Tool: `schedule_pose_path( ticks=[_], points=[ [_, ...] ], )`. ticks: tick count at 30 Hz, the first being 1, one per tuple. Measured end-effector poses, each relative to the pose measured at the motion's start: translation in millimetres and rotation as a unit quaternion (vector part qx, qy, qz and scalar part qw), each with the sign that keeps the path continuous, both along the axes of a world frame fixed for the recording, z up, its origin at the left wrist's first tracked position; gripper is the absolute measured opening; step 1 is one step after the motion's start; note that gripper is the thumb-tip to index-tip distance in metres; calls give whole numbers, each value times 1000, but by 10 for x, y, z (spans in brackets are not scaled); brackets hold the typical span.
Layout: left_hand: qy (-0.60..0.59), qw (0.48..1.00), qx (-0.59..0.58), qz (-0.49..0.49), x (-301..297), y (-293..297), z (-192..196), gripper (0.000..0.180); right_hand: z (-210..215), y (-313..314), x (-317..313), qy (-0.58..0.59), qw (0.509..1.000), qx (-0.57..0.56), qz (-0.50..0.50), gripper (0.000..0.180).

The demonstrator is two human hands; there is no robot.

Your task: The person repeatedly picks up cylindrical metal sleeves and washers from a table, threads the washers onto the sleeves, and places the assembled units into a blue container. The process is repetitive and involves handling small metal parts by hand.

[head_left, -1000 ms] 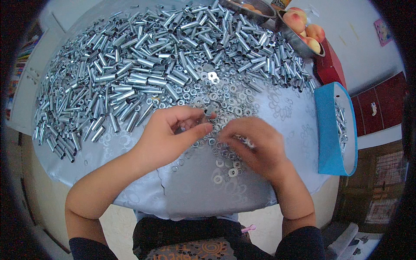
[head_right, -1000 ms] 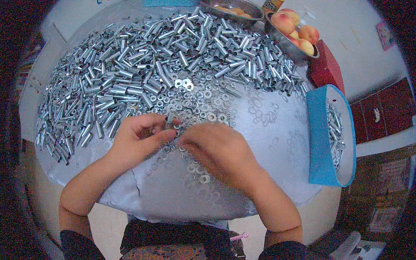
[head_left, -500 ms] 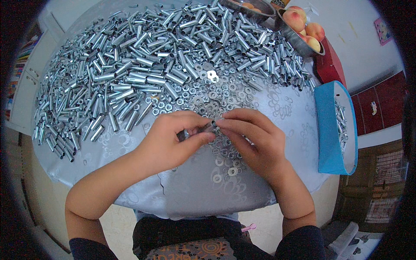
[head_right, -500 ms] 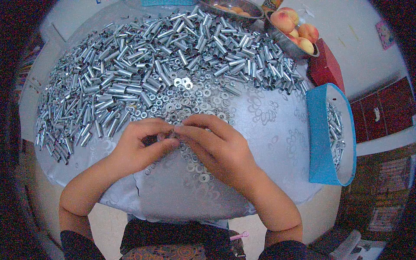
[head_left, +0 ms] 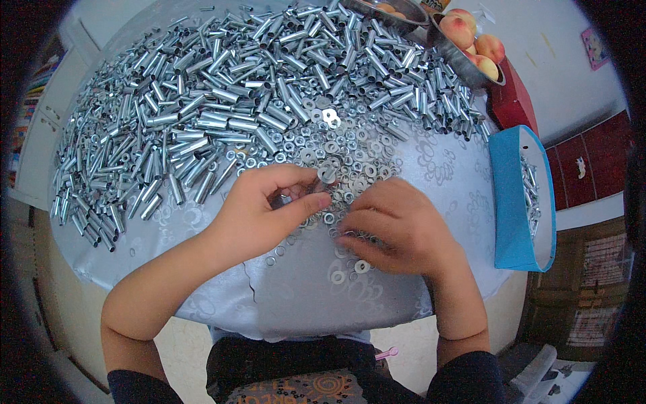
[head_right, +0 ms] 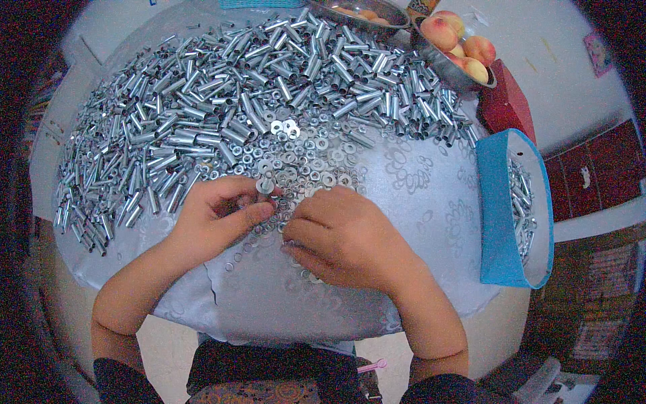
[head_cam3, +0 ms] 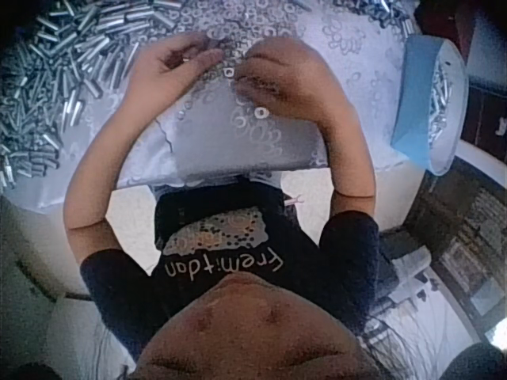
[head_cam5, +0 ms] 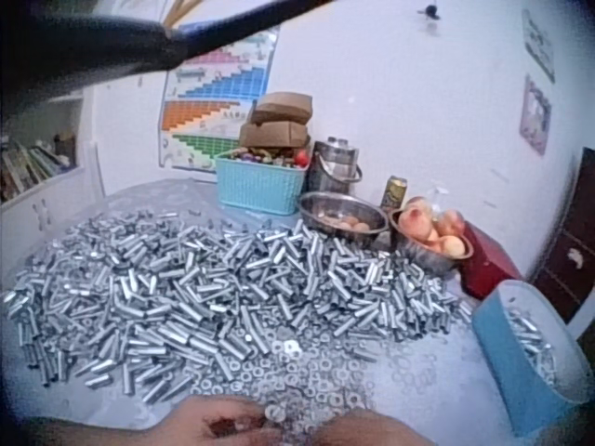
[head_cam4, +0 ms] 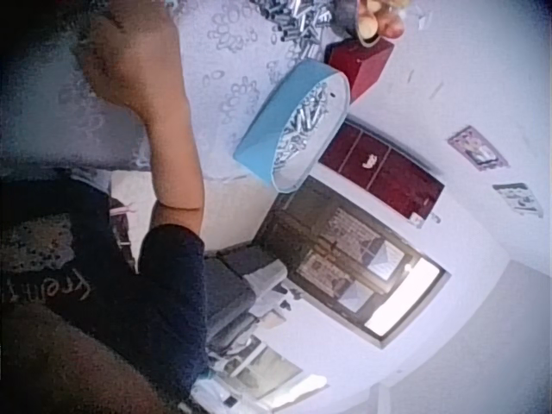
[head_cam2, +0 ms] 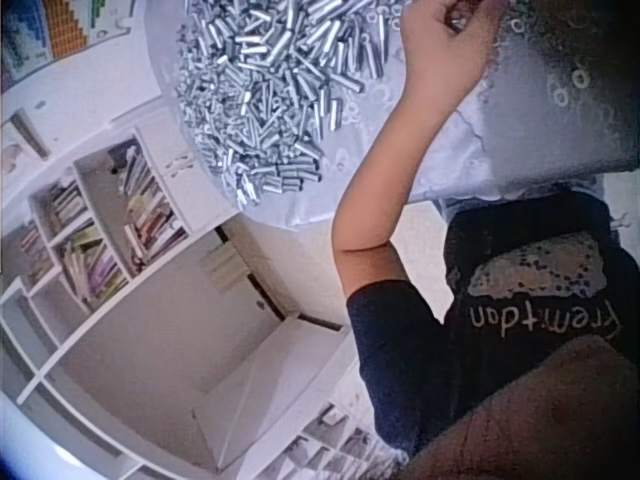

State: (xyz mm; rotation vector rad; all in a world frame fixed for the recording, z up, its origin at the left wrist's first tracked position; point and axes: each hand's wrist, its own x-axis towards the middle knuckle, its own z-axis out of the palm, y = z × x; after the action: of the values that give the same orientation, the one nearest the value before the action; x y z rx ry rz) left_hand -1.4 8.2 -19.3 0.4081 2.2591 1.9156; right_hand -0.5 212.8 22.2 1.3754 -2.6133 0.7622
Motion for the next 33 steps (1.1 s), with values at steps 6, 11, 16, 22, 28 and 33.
schedule_pose_path(
  ticks=[6, 11, 16, 22, 28, 33],
  points=[
    [-15, 999, -14, -28, -15, -27, 46, 23, -65, -28, 3, -26, 998, 51, 18, 18],
    [-20, 999, 2, -31, -10, -20, 23, 25, -76, -35, 10, -30, 998, 54, 14, 16],
    [-3, 999, -15, -32, -18, -22, -22, 25, -124, -31, 3, -12, 999, 40, 24, 15],
    [-9, 999, -36, -40, -12, -17, 16, 25, -123, -41, 25, -34, 999, 33, 10, 18],
    [61, 997, -36, -20, 13, 11, 12, 24, -6, 40, -23, -28, 998, -32, -46, 21],
    [69, 997, -14, -20, 5, 9, -15, 23, -23, 43, -62, -10, 999, 28, -26, 21]
  ],
)
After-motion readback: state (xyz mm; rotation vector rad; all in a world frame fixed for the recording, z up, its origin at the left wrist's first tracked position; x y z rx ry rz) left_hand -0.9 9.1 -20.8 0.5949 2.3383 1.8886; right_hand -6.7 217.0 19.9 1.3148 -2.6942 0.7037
